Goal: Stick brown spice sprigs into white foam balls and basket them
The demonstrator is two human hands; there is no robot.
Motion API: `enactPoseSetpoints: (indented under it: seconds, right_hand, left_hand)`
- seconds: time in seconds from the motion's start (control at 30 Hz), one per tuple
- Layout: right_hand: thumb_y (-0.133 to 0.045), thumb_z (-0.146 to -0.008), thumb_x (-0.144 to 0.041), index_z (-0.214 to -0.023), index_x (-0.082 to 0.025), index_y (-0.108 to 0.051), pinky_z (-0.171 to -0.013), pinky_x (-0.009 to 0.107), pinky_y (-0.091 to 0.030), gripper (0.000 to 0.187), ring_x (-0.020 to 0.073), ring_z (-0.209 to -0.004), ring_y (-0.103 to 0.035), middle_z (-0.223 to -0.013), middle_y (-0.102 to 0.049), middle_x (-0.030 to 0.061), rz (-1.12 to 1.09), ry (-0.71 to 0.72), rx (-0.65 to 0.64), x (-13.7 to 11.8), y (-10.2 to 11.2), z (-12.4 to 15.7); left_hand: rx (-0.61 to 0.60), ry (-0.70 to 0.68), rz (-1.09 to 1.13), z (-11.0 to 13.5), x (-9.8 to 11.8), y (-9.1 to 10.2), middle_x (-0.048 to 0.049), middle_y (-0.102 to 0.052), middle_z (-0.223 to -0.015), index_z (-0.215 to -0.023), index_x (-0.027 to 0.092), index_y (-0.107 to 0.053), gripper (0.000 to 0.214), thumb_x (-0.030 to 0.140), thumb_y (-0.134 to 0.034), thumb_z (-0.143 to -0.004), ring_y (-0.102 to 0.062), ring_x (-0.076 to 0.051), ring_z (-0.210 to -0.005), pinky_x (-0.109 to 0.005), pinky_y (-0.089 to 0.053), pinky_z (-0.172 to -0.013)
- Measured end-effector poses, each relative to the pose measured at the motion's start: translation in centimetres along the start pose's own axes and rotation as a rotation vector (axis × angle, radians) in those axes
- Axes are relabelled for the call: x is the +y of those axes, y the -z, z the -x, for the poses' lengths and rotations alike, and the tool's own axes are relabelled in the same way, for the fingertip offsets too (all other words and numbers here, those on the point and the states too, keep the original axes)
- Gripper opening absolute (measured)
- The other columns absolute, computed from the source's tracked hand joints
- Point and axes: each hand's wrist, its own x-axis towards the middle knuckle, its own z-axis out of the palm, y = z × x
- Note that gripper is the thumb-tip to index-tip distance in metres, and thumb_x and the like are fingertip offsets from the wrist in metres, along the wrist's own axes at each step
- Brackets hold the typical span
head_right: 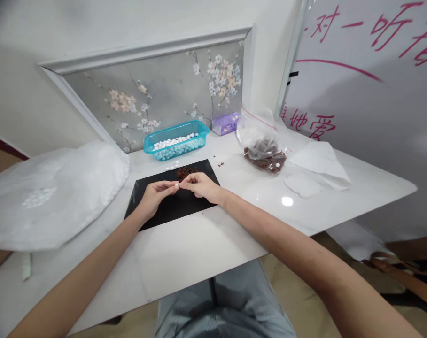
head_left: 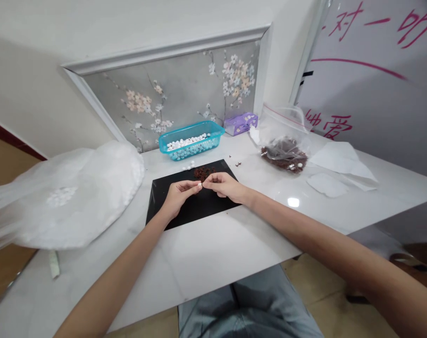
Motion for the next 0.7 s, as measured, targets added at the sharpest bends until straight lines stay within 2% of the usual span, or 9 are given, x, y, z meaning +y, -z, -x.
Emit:
enactPoseSetpoints:
  seconds: [0.2,0.5,0.7]
  right_hand:
    - [-0.074,-0.061,-0.039,-0.067,-0.015,-0.055,-0.032,0.016,-0.010,0.031,0.0001,-0.037,-0.020,-0.047,-0.035,-0.0107,-0.005,-0.022,-0.016,-0.10,0.13,-0.06]
    - [-0.074,-0.061,-0.035,-0.066,-0.015,-0.055,-0.033,0.016,-0.011,0.028,0.0002,-0.037,-0.020,-0.047,-0.035,-0.0107,-0.048,-0.039,-0.013,0.12,0.03,-0.21]
    - [-0.072,-0.062,-0.035,-0.067,-0.016,-0.052,-0.035,0.017,-0.012,0.028,0.0007,-0.039,-0.021,-0.048,-0.032,-0.0109,-0.185,-0.025,0.073,-0.03,-0.33,-0.09]
  left_hand:
    - [-0.021,0.002,0.005,0.13,-0.03,0.01,-0.0048,-0.072,-0.081,-0.078,0.019,-0.073,0.028,0.034,-0.080,-0.056,-0.062,-0.016,-0.074,-0.028,-0.047,-0.073]
    - [-0.024,-0.002,-0.033,0.11,-0.10,0.19,-0.0051,-0.071,-0.078,-0.079,0.018,-0.073,0.029,0.037,-0.078,-0.057,-0.061,-0.015,-0.070,-0.027,-0.047,-0.069]
    - [0.005,-0.062,-0.123,-0.50,0.25,0.30,-0.0070,-0.071,-0.077,-0.082,0.016,-0.071,0.034,0.041,-0.075,-0.060,-0.062,-0.016,-0.069,-0.028,-0.048,-0.068]
